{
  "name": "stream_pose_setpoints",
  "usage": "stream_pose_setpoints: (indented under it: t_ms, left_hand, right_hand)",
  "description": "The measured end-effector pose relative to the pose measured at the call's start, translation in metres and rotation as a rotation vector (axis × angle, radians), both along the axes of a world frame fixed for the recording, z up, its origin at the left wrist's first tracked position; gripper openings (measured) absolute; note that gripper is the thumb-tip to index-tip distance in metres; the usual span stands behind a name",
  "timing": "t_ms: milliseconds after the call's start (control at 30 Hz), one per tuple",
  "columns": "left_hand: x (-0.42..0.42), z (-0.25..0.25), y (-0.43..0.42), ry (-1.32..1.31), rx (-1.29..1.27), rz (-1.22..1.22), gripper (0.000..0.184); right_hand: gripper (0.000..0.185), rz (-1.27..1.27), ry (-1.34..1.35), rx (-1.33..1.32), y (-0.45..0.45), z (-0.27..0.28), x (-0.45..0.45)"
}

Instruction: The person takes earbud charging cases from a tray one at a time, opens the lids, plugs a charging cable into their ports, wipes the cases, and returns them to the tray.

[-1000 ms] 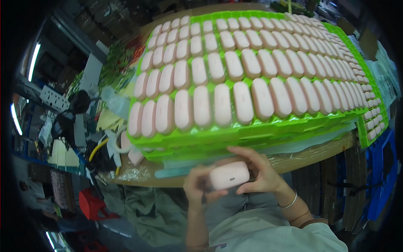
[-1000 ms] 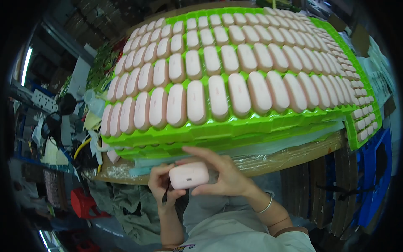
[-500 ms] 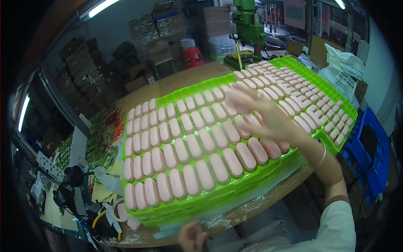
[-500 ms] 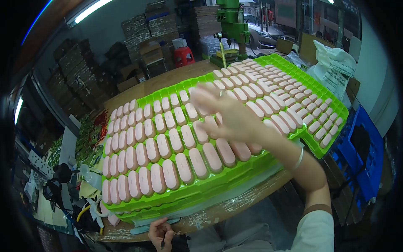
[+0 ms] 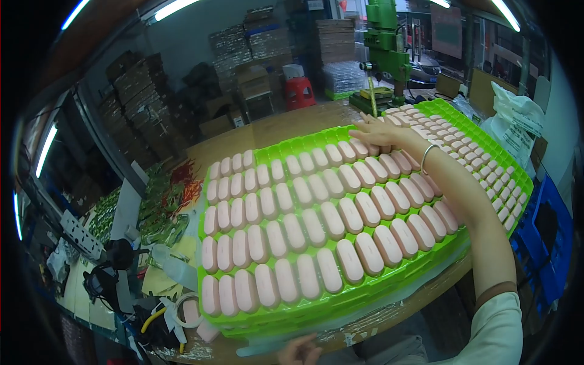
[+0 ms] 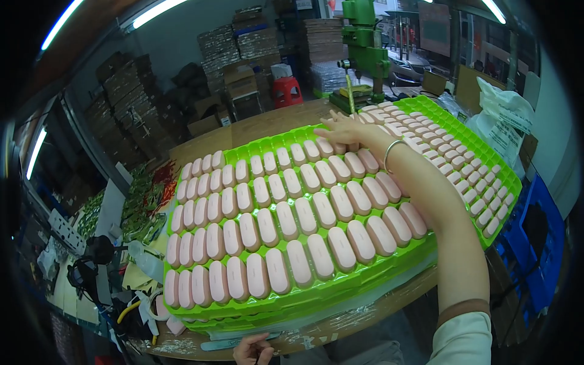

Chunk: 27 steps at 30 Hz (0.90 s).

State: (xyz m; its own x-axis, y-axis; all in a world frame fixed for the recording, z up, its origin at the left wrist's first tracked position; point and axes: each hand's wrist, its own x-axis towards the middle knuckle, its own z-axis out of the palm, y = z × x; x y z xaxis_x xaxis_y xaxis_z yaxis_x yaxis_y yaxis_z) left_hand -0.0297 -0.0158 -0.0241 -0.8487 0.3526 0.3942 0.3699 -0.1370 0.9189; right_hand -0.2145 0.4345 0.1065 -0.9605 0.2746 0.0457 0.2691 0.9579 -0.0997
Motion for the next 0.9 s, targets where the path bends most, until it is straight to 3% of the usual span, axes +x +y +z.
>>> stream_pose_setpoints:
  t_ms: [67,133,200,233,367,533,600,633,733,800,833,900]
  left_hand:
    - [-0.003,0.0,-0.001,0.102,-0.108,-0.001,0.024]
    - [0.001,0.007,0.001,0.006,-0.051,0.012,0.021]
    - [0.002,0.008,0.001,-0.151,-0.03,-0.012,0.02]
    - [-0.001,-0.002,-0.003,-0.041,-0.097,0.001,0.018]
    - [0.001,-0.02,0.0,-0.001,-0.113,0.103,0.017]
    - [-0.001,-0.011,0.003,0.044,-0.131,0.131,0.017]
    - [-0.002,-0.017,0.001,0.113,-0.189,0.155,0.017]
    - [-0.003,-0.023,0.0,0.064,-0.173,0.135,0.018]
    - [-0.001,-0.007,0.0,0.037,-0.165,0.123,0.018]
    - [-0.002,-0.007,-0.006,-0.205,-0.173,0.018,0.046]
    - [-0.001,-0.004,-0.006,-0.206,-0.141,0.027,0.034]
    - [-0.002,-0.005,-0.008,-0.229,-0.107,0.007,0.038]
  right_hand:
    - [0.061,0.033,0.124,0.089,-0.025,0.009,-0.017]
    - [0.054,0.316,0.152,-0.079,-0.051,0.023,-0.048]
    - [0.046,0.448,0.217,-0.081,-0.092,0.023,-0.081]
    - [0.044,0.489,0.188,-0.115,-0.117,0.026,-0.094]
    - [0.04,0.501,0.063,-0.154,-0.195,0.017,-0.128]
    - [0.03,0.394,0.039,-0.098,-0.216,0.008,-0.131]
    - [0.025,0.409,0.296,-0.065,-0.214,0.01,-0.122]
    - [0.025,0.405,0.29,-0.068,-0.21,0.013,-0.117]
    - [0.025,0.642,0.502,-0.252,-0.205,0.044,-0.062]
    - [0.023,0.71,0.456,-0.369,-0.212,0.068,0.004]
    - [0.023,0.75,0.428,-0.406,-0.216,0.076,0.038]
    - [0.022,0.775,0.234,-0.681,-0.225,0.079,0.105]
